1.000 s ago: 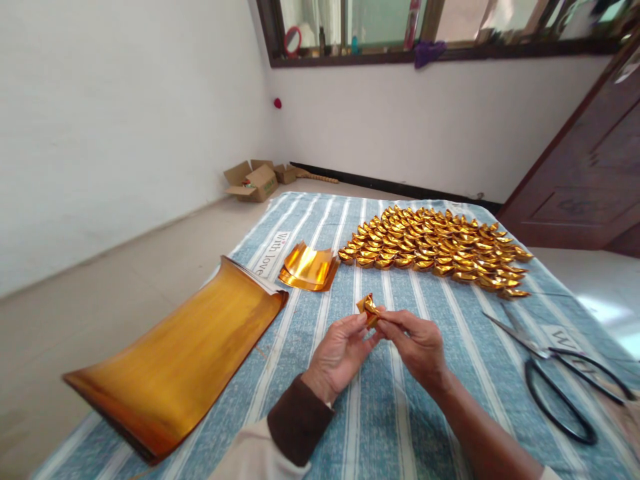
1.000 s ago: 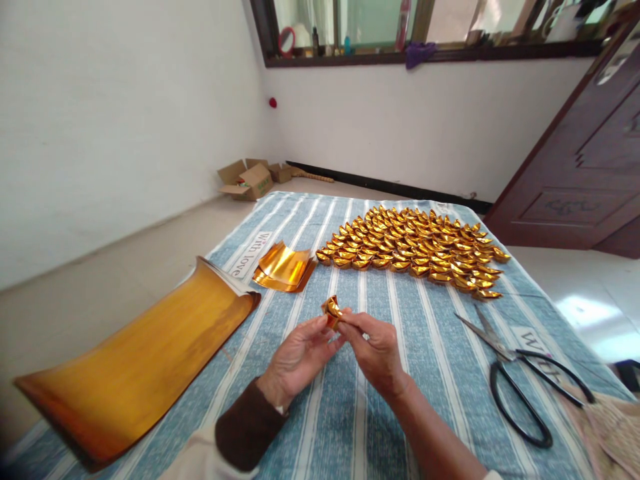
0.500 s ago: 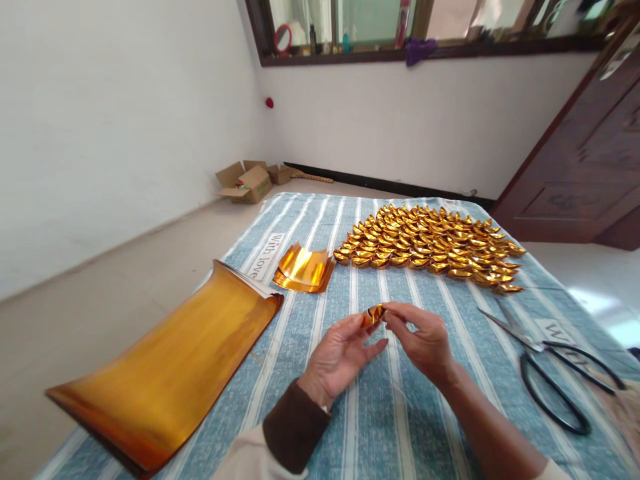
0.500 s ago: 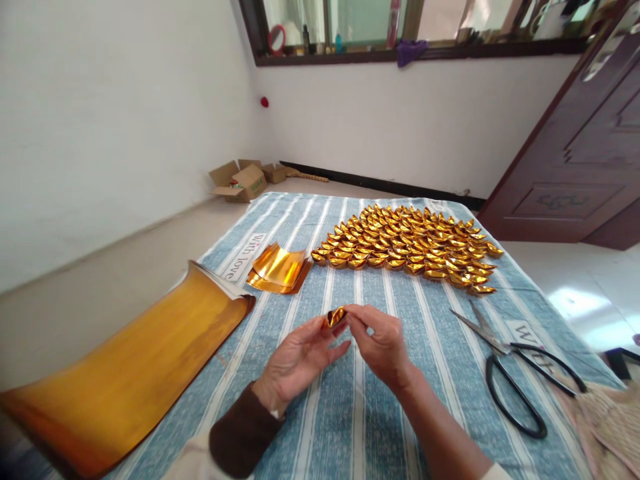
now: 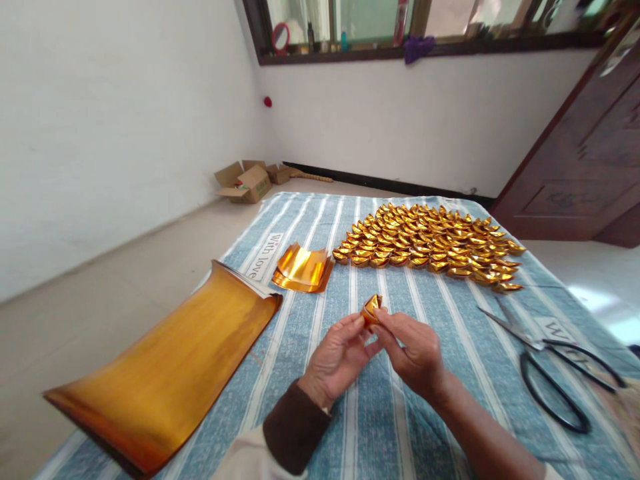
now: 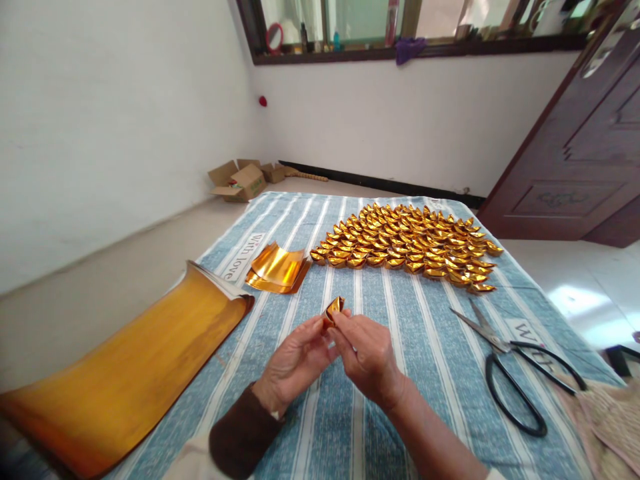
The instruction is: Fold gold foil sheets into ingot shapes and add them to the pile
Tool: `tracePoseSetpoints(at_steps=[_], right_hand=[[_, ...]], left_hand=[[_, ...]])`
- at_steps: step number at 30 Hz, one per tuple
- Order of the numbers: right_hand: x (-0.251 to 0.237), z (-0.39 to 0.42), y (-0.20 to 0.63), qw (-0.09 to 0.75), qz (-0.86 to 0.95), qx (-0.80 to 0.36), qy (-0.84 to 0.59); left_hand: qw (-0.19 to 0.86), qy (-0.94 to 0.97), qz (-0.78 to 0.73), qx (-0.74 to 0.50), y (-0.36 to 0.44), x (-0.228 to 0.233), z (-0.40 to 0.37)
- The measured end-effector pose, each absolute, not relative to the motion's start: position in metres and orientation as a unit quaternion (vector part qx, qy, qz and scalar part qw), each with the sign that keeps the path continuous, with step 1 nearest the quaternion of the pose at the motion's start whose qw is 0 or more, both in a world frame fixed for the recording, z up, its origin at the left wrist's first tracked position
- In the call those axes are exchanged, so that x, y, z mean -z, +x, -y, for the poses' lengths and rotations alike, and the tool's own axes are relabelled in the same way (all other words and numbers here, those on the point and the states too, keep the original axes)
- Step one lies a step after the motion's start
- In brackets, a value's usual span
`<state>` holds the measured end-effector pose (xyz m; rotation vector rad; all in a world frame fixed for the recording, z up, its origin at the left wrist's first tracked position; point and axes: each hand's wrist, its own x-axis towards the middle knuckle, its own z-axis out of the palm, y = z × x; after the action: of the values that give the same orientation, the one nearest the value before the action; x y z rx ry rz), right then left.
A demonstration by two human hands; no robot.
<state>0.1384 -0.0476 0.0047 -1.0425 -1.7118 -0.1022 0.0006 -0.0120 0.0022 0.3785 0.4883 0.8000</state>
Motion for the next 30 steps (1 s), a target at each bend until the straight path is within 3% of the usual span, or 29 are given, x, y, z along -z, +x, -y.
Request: tracePoseSetpoints(at_steps=[17, 30], right_hand=[[-0.0096, 0.0525, 0.1383, 0.537, 0.685, -0.083, -0.485], [-0.0148, 0.0527, 0.1400, 0.543, 0.685, -0.109, -0.474]], left_hand=[[0.852, 0.199, -0.263, -0.406, 0.0008, 0.0000, 0.0093], [0.856, 0.205, -0.256, -0.399, 0.0014, -0.0010, 0.0075]])
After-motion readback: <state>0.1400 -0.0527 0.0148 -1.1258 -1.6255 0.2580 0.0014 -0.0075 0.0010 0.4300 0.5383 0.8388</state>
